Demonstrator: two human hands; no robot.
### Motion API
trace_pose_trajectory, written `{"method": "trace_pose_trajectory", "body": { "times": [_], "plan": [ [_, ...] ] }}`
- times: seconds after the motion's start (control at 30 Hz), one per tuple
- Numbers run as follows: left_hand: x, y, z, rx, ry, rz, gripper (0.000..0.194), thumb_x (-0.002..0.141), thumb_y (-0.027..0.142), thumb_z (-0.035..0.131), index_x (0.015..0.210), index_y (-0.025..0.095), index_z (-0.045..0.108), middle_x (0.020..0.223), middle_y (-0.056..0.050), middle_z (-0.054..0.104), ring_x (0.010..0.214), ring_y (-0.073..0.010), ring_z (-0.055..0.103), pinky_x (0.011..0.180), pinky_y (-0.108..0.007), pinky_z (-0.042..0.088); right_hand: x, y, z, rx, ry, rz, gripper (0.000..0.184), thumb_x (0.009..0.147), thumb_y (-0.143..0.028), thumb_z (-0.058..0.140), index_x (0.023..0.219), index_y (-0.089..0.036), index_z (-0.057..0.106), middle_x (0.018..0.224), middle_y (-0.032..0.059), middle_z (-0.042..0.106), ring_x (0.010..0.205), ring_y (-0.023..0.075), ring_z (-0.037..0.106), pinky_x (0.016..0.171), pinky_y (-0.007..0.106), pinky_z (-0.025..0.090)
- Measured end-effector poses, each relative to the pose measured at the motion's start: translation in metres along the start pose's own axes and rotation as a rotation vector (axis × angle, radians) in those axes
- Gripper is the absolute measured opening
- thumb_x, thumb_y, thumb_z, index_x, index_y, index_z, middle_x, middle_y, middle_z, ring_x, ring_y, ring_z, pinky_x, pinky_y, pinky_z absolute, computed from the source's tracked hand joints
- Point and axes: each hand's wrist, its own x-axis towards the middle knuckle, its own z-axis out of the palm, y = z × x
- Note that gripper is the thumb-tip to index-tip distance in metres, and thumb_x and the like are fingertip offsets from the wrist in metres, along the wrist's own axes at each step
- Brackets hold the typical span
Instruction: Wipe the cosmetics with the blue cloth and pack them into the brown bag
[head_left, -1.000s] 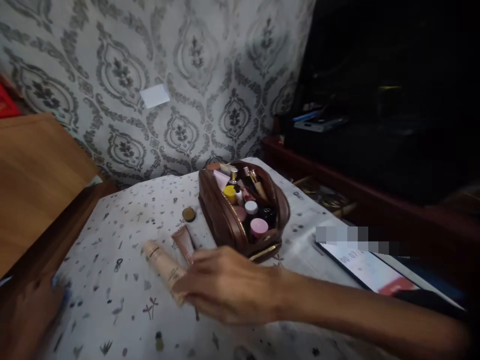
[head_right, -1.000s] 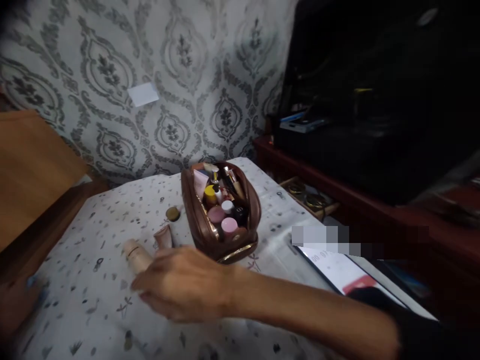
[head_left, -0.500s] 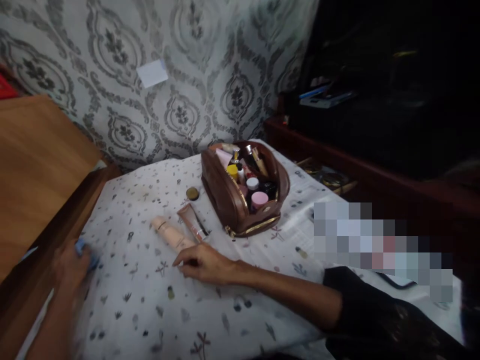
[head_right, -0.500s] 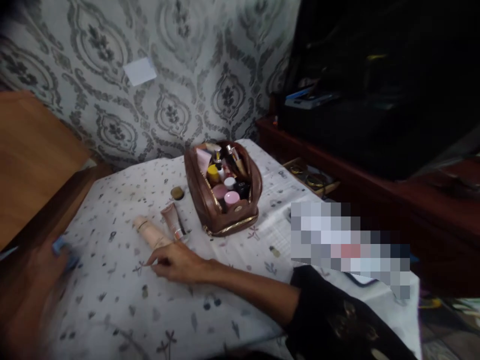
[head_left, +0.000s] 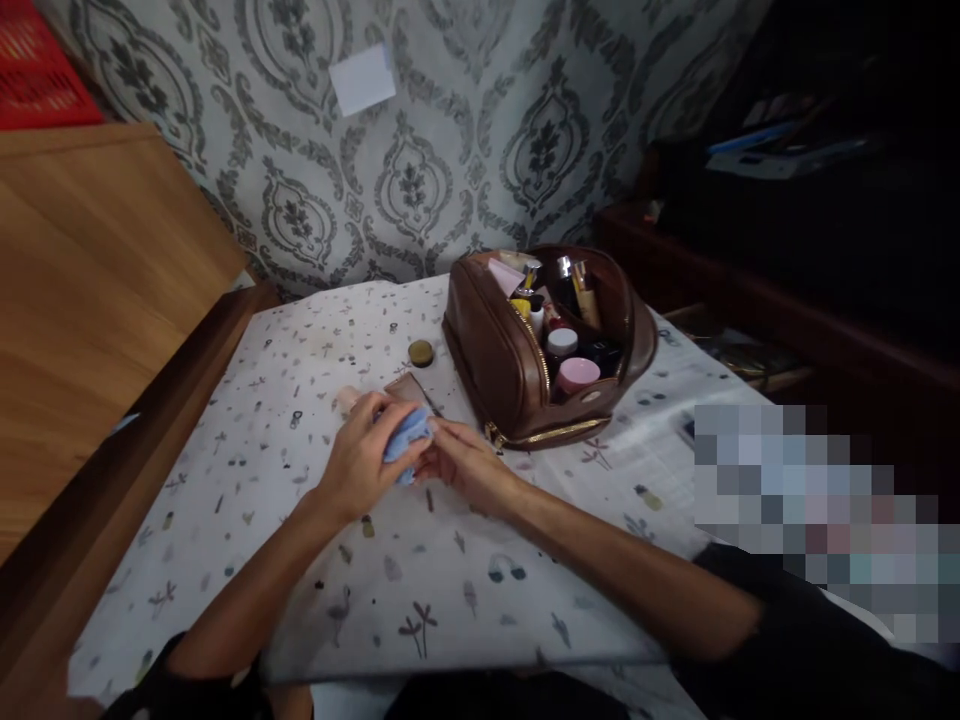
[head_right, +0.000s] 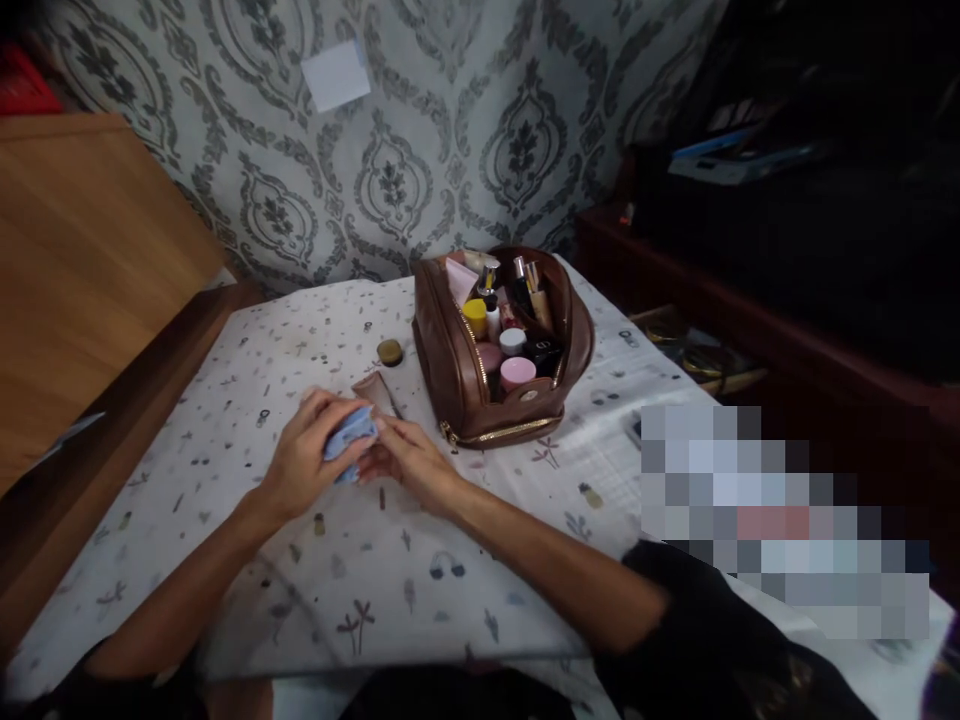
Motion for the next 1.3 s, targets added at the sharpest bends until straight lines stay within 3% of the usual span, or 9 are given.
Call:
{"method": "trace_pose_trajectory", "body": {
  "times": [0.1, 0.27, 0.47, 0.53, 0.63, 0.7, 0.87, 1.0, 1.3],
  "plan": [
    [0.003, -0.007, 0.014, -0.030, 0.068, 0.021, 0.036, 0.093, 0.048, 0.062, 0.114, 0.020, 0.066, 0.094, -0.005, 0.058, 0.088, -0.0203, 0.061, 0.079, -0.034, 0.052, 0.001, -0.003, -0.004, 0.007, 0.008, -0.011, 0.049, 0.069, -0.060, 0.084, 0.084, -0.016, 0.068, 0.067, -0.0004, 0.067, 0.061, 0.0121, 0.065, 0.060, 0.024, 0.055],
    [-0.002, -0.016, 0.023, -0.226, 0.168, -0.044, 0.039, 0.090, 0.056, 0.063, 0.106, 0.020, 0.068, 0.088, -0.002, 0.059, 0.083, -0.0181, 0.059, 0.077, -0.033, 0.050, -0.001, -0.006, -0.005, -0.069, -0.009, 0.007, 0.046, 0.072, -0.058, 0.082, 0.088, -0.016, 0.070, 0.068, -0.0003, 0.068, 0.062, 0.0121, 0.065, 0.059, 0.023, 0.053],
    [-0.004, -0.011, 0.016, -0.446, 0.214, -0.184, 0.036, 0.095, 0.041, 0.061, 0.066, 0.020, 0.055, 0.073, 0.001, 0.056, 0.072, -0.0144, 0.056, 0.072, -0.029, 0.047, -0.002, -0.009, -0.004, -0.139, 0.004, 0.028, 0.043, 0.076, -0.053, 0.081, 0.095, -0.016, 0.069, 0.077, 0.0016, 0.071, 0.066, 0.0118, 0.068, 0.059, 0.022, 0.051],
    [-0.006, -0.010, 0.014, -0.487, 0.217, -0.277, 0.030, 0.095, 0.036, 0.060, 0.070, 0.021, 0.057, 0.071, 0.001, 0.056, 0.071, -0.0142, 0.056, 0.072, -0.028, 0.049, -0.003, -0.011, -0.003, -0.157, -0.008, 0.034, 0.042, 0.077, -0.050, 0.081, 0.098, -0.016, 0.068, 0.081, 0.0023, 0.072, 0.065, 0.0112, 0.067, 0.059, 0.022, 0.050],
    [-0.009, -0.009, 0.013, -0.510, 0.241, -0.398, 0.016, 0.095, 0.034, 0.057, 0.089, 0.022, 0.064, 0.074, 0.001, 0.060, 0.068, -0.0143, 0.057, 0.066, -0.027, 0.050, -0.005, -0.015, 0.000, -0.157, -0.008, 0.026, 0.041, 0.075, -0.044, 0.084, 0.101, -0.017, 0.069, 0.085, 0.0015, 0.071, 0.064, 0.0098, 0.066, 0.058, 0.021, 0.050],
    [-0.011, -0.010, 0.014, -0.493, 0.239, -0.417, 0.018, 0.097, 0.034, 0.053, 0.100, 0.022, 0.065, 0.082, -0.001, 0.065, 0.074, -0.0157, 0.060, 0.070, -0.029, 0.053, -0.005, -0.017, 0.001, -0.149, 0.008, -0.003, 0.040, 0.073, -0.039, 0.086, 0.102, -0.018, 0.069, 0.086, 0.0003, 0.070, 0.068, 0.0102, 0.067, 0.062, 0.022, 0.052],
    [-0.013, -0.009, 0.016, -0.456, 0.163, -0.335, 0.030, 0.101, 0.038, 0.041, 0.108, 0.022, 0.066, 0.105, -0.007, 0.068, 0.100, -0.0209, 0.064, 0.093, -0.036, 0.052, -0.005, -0.018, 0.002, -0.167, 0.035, -0.073, 0.041, 0.070, -0.034, 0.087, 0.103, -0.022, 0.067, 0.091, -0.0005, 0.070, 0.081, 0.0121, 0.067, 0.076, 0.026, 0.056],
    [-0.017, -0.008, 0.020, -0.406, 0.095, -0.182, 0.035, 0.096, 0.042, 0.055, 0.124, 0.021, 0.058, 0.116, -0.010, 0.064, 0.109, -0.0229, 0.062, 0.097, -0.036, 0.050, -0.004, -0.017, 0.000, -0.204, 0.050, -0.130, 0.041, 0.070, -0.037, 0.087, 0.101, -0.021, 0.066, 0.092, -0.0009, 0.068, 0.079, 0.0112, 0.065, 0.072, 0.025, 0.056],
    [-0.023, -0.015, 0.024, -0.199, 0.043, -0.155, 0.030, 0.091, 0.043, 0.059, 0.108, 0.018, 0.060, 0.085, -0.002, 0.068, 0.070, -0.0173, 0.064, 0.067, -0.028, 0.054, -0.003, -0.016, 0.000, -0.265, 0.019, -0.111, 0.049, 0.069, -0.051, 0.086, 0.092, -0.017, 0.060, 0.073, -0.0043, 0.065, 0.055, 0.0070, 0.059, 0.053, 0.020, 0.048]
  ]
}}
